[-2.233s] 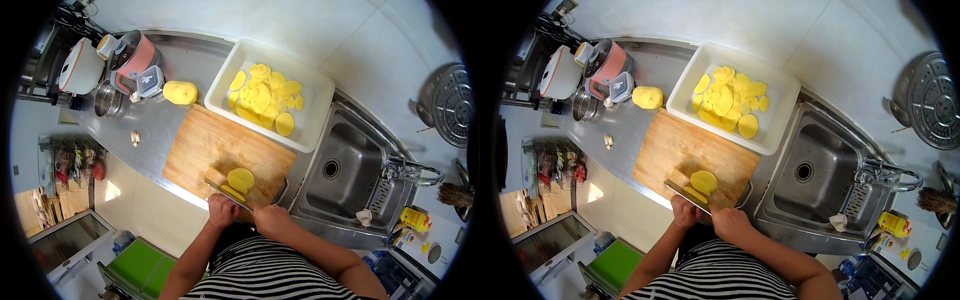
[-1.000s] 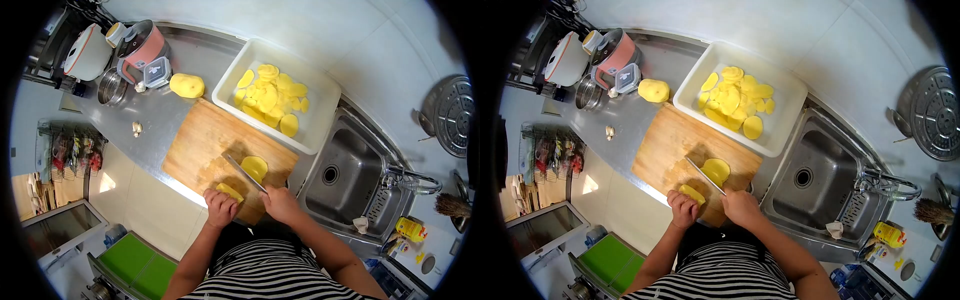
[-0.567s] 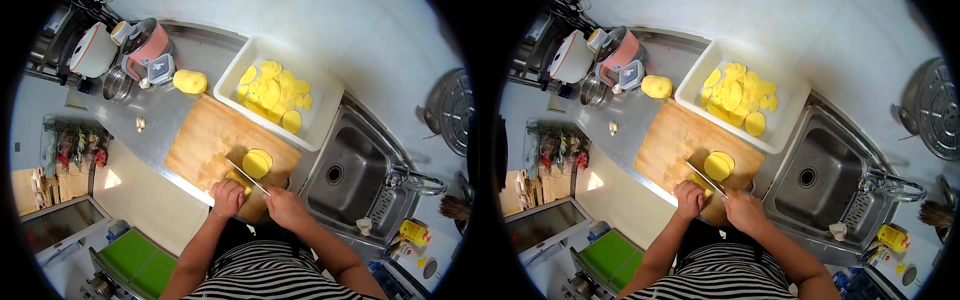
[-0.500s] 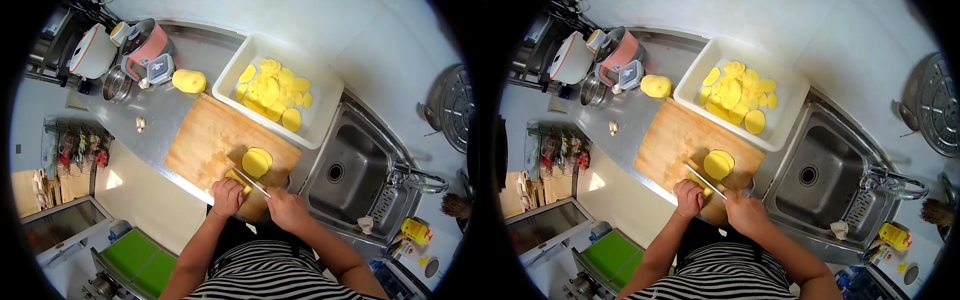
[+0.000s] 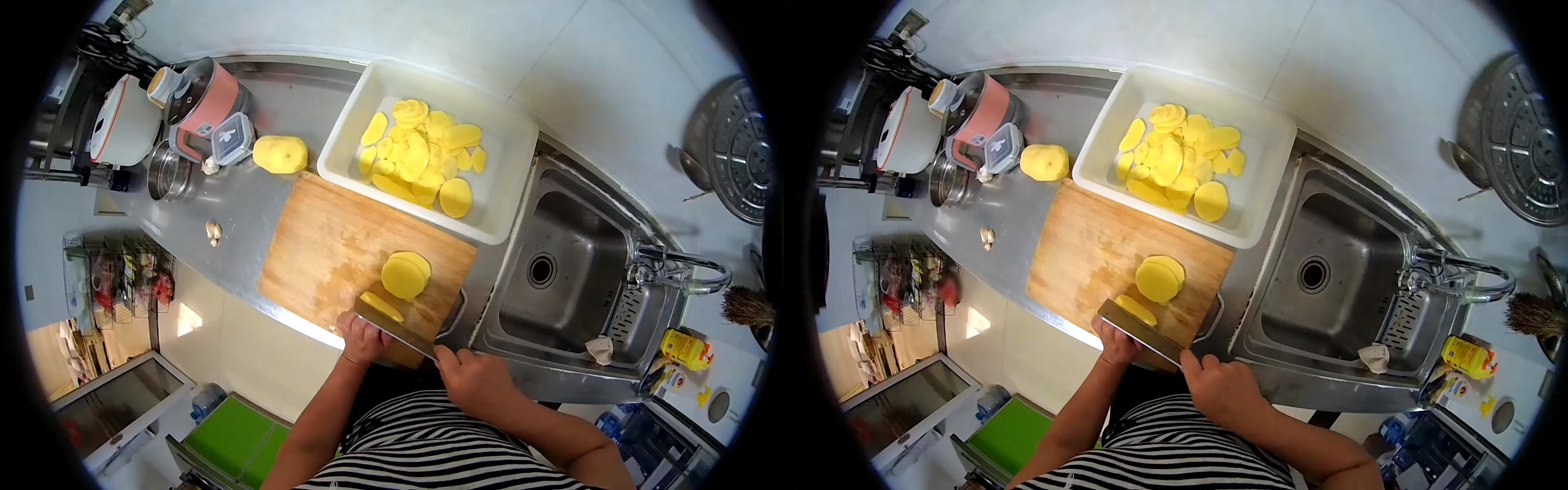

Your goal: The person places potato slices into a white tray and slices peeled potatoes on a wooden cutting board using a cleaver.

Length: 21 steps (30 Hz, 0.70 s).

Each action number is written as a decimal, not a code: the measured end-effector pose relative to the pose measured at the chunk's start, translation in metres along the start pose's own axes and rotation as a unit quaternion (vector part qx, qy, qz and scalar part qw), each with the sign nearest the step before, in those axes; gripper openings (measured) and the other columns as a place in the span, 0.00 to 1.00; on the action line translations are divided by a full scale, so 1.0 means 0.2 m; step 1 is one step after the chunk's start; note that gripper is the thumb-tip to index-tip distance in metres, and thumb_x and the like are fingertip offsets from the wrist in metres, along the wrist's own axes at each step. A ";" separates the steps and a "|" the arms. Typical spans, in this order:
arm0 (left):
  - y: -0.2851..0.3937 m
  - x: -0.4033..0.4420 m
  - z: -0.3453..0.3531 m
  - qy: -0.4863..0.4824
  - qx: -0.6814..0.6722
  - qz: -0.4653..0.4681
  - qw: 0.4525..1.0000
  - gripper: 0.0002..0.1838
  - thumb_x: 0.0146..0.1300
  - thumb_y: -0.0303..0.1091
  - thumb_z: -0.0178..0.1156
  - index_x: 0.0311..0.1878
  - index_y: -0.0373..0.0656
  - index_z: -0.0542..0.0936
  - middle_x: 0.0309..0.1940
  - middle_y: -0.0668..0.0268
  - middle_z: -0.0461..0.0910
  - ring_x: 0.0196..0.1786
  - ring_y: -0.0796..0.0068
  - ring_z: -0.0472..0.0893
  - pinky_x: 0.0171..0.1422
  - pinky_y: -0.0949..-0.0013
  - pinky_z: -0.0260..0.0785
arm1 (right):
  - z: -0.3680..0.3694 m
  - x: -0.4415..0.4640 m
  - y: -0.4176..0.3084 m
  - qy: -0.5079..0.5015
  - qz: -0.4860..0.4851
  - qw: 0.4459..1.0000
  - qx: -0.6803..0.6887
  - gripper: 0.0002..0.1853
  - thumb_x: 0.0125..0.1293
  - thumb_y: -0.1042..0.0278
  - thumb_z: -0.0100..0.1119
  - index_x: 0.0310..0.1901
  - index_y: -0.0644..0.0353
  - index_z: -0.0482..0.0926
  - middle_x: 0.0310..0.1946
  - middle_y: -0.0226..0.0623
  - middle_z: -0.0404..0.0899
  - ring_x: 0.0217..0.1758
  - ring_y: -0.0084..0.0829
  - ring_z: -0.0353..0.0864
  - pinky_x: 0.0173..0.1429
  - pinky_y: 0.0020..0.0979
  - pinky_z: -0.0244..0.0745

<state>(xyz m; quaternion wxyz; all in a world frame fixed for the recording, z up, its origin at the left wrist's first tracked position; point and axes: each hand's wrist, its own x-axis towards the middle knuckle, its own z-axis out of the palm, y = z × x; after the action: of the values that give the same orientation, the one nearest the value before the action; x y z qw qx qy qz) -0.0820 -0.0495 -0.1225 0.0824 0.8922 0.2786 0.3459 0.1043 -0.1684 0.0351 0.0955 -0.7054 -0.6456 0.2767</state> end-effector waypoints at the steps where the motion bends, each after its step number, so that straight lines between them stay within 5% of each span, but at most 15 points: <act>1: 0.00 -0.01 0.00 0.000 -0.001 -0.001 1.000 0.14 0.54 0.38 0.62 0.43 0.49 0.74 0.45 0.65 0.70 0.48 0.60 0.70 0.46 0.57 0.63 | -0.01 0.00 0.00 -0.017 -0.004 1.000 0.006 0.08 0.62 0.68 0.54 0.40 0.61 0.75 0.17 0.37 0.74 0.16 0.36 0.77 0.19 0.36 0.73; 15: 0.01 -0.03 0.01 0.007 -0.021 -0.014 1.000 0.15 0.51 0.33 0.63 0.44 0.49 0.75 0.48 0.66 0.73 0.51 0.61 0.71 0.51 0.57 0.63 | 0.06 0.20 -0.03 -0.050 0.024 0.994 0.097 0.10 0.69 0.64 0.49 0.34 0.62 0.69 0.17 0.45 0.77 0.19 0.46 0.79 0.23 0.43 0.74; 17: 0.00 -0.04 0.01 0.006 -0.022 -0.007 1.000 0.15 0.52 0.33 0.62 0.44 0.49 0.75 0.48 0.66 0.73 0.51 0.61 0.71 0.51 0.58 0.63 | 0.06 0.21 -0.03 -0.077 0.027 0.992 0.094 0.04 0.61 0.73 0.49 0.34 0.64 0.67 0.19 0.48 0.78 0.21 0.47 0.81 0.24 0.43 0.76; 21: 0.00 -0.03 0.01 0.004 -0.019 -0.002 1.000 0.14 0.53 0.33 0.62 0.45 0.50 0.74 0.48 0.66 0.73 0.50 0.61 0.71 0.50 0.58 0.63 | 0.06 0.16 -0.02 -0.095 0.043 0.990 0.098 0.04 0.61 0.72 0.49 0.33 0.64 0.67 0.18 0.47 0.78 0.21 0.47 0.82 0.24 0.44 0.76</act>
<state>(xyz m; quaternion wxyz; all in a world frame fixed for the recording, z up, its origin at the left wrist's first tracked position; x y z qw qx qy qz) -0.0844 -0.0532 -0.1272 0.0991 0.8885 0.2737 0.3548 0.0948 -0.1390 0.0175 0.0903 -0.6903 -0.5907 0.4079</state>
